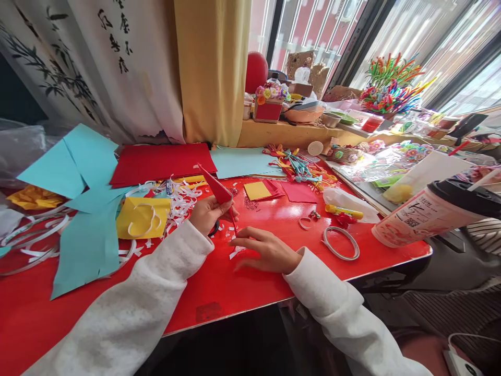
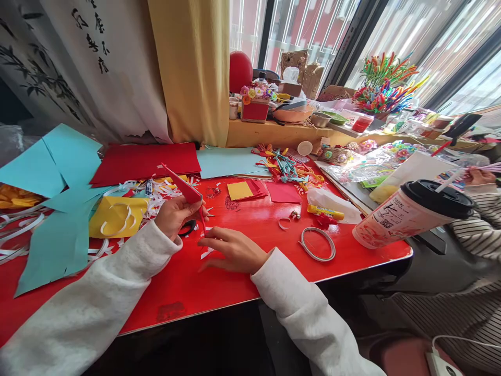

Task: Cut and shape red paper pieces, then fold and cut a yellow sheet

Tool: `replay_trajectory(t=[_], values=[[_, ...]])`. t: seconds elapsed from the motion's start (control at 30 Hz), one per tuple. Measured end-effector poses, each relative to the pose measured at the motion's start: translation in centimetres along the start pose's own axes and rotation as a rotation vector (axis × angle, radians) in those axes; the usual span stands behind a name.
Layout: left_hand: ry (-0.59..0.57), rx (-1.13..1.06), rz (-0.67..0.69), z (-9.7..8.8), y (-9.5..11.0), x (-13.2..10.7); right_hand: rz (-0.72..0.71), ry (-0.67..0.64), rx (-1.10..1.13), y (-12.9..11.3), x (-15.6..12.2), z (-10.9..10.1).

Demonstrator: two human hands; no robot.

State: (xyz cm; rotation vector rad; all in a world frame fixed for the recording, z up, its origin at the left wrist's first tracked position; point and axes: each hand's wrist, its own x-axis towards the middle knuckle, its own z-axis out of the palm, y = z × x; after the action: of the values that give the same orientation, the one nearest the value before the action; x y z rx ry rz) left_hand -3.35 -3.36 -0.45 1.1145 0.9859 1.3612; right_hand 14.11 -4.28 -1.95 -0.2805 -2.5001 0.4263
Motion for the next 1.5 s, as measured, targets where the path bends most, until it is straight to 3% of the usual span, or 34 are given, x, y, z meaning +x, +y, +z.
replay_trajectory(t=[0.07,0.1,0.23,0.3,0.4,0.47,0.7,0.8,0.97,1.1,1.2,1.33,1.5], values=[[-0.036,0.024,-0.066,-0.2,0.1,0.2,0.056,0.025,0.114,0.0,-0.1,-0.2],[-0.051,0.042,-0.098,-0.3,0.1,0.2,0.132,0.098,0.188,0.0,0.0,-0.3],[-0.18,0.144,-0.168,0.0,0.0,0.0,0.55,0.51,0.527,0.8,0.6,-0.4],[-0.272,0.174,-0.173,0.3,-0.3,-0.2,0.668,0.524,0.662,1.3,1.0,-0.2],[-0.371,0.173,-0.153,0.9,-0.5,-0.5,0.713,0.447,0.757,1.6,1.6,0.0],[-0.391,0.144,-0.146,1.1,-0.4,-0.6,0.695,0.478,0.785,1.6,1.9,0.0],[-0.274,-0.017,-0.146,-0.2,-0.7,-0.2,0.683,0.987,0.979,3.2,3.1,-0.6],[-0.18,-0.169,-0.12,-0.3,-1.4,0.0,0.699,1.12,1.1,3.6,3.7,-0.3],[-0.02,-0.294,0.015,0.8,-1.5,-0.4,0.649,1.064,1.137,2.9,4.3,0.2],[0.01,-0.323,0.031,1.1,-1.1,-0.6,0.678,0.901,1.324,2.8,4.3,0.3],[0.038,-0.306,0.056,1.0,-1.0,-0.6,0.623,0.779,1.435,2.8,4.3,0.3],[0.106,-0.295,0.063,1.0,-1.1,-0.4,0.55,0.749,1.371,2.5,4.5,0.5],[0.189,-0.224,0.13,0.9,-1.6,-0.3,0.604,0.731,1.164,1.6,4.7,0.8]])
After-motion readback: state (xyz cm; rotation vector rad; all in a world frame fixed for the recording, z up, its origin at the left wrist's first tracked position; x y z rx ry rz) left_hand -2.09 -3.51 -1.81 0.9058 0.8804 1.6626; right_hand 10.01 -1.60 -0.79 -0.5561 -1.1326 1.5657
